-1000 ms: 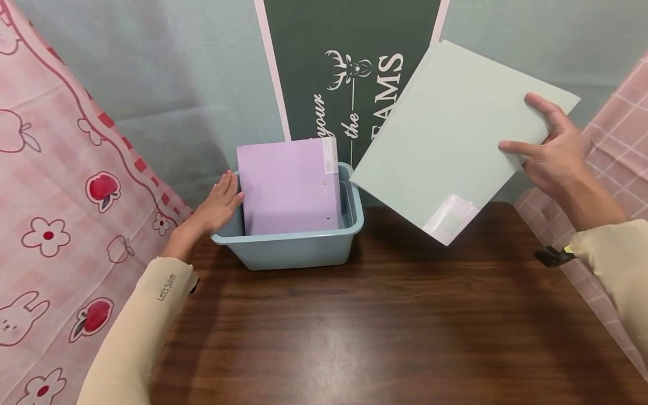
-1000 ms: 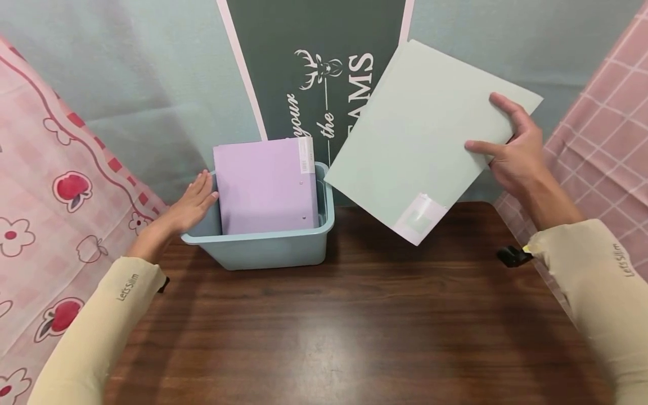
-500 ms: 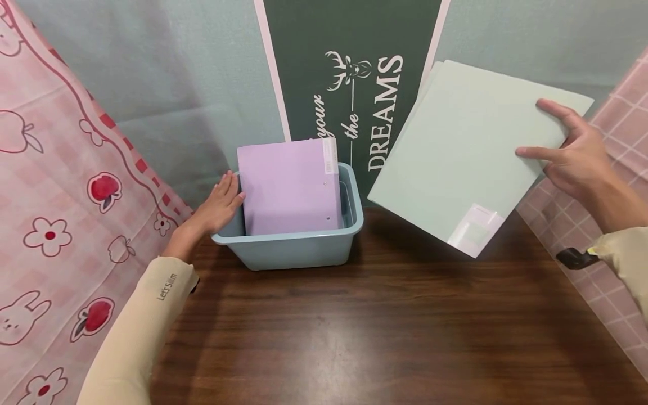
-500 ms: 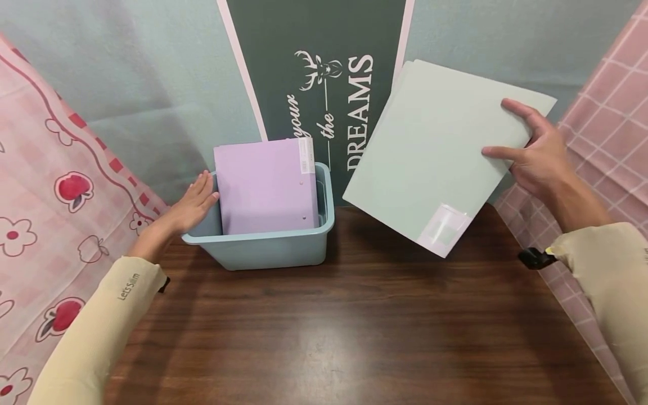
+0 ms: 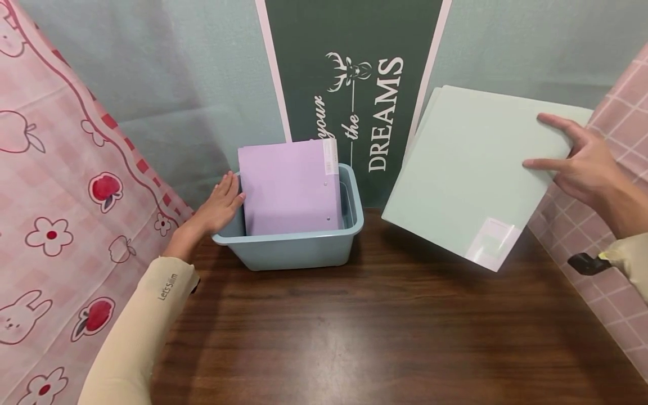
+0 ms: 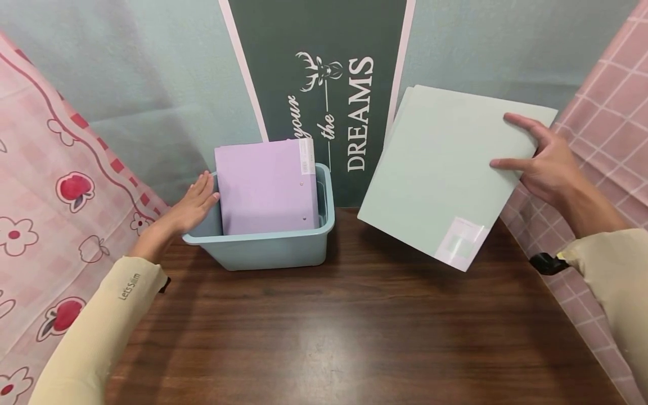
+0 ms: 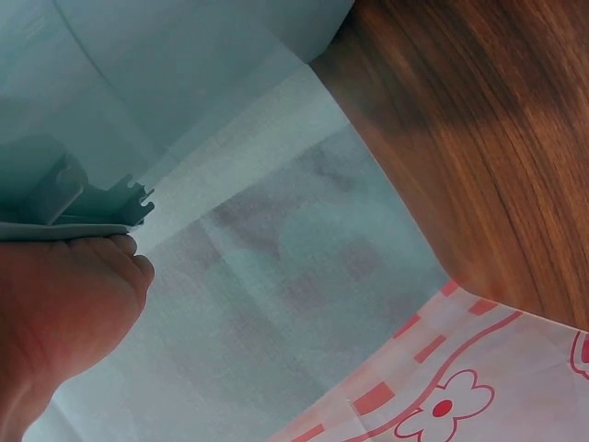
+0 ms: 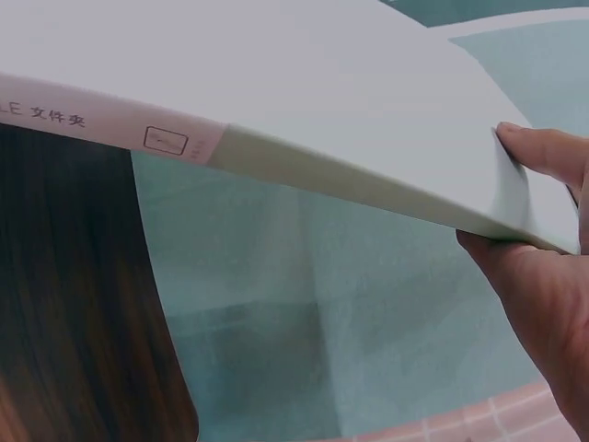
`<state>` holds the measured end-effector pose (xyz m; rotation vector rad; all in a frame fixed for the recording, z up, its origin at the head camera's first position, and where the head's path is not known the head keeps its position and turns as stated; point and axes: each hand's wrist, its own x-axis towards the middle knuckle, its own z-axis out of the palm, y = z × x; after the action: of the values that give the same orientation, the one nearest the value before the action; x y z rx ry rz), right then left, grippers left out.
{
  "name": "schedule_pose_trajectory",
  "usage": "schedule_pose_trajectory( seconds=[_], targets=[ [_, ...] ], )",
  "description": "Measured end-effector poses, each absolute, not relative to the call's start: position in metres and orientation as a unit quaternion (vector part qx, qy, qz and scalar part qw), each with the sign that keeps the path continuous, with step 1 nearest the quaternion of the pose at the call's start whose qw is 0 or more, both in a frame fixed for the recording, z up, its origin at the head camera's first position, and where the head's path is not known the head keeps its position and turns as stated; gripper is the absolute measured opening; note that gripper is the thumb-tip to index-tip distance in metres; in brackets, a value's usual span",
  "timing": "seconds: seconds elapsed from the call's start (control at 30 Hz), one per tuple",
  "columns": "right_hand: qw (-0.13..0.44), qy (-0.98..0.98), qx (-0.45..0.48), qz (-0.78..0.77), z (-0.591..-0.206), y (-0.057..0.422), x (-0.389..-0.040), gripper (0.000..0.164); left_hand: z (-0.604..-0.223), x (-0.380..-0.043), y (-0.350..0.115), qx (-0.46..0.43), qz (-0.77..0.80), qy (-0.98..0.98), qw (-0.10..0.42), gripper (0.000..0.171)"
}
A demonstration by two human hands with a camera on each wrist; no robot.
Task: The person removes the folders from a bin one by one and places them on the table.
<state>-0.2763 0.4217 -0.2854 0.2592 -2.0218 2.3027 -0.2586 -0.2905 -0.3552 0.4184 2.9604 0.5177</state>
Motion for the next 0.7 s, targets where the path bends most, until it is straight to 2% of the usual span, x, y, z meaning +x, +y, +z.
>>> schedule_pose_trajectory(
  seconds=[0.47,0.7],
  targets=[
    [-0.005,-0.704,0.112,0.702,-0.304,0.439,-0.278,0.093,-0.357,-0.260,-0.291,0.142,0.169,0.974,0.047,0.074],
    [0.036,-0.850,0.072,0.520,-0.310,0.447,-0.282,0.093,-0.358,-0.260,-0.292,0.143,0.170,0.974,0.045,0.074]
  ],
)
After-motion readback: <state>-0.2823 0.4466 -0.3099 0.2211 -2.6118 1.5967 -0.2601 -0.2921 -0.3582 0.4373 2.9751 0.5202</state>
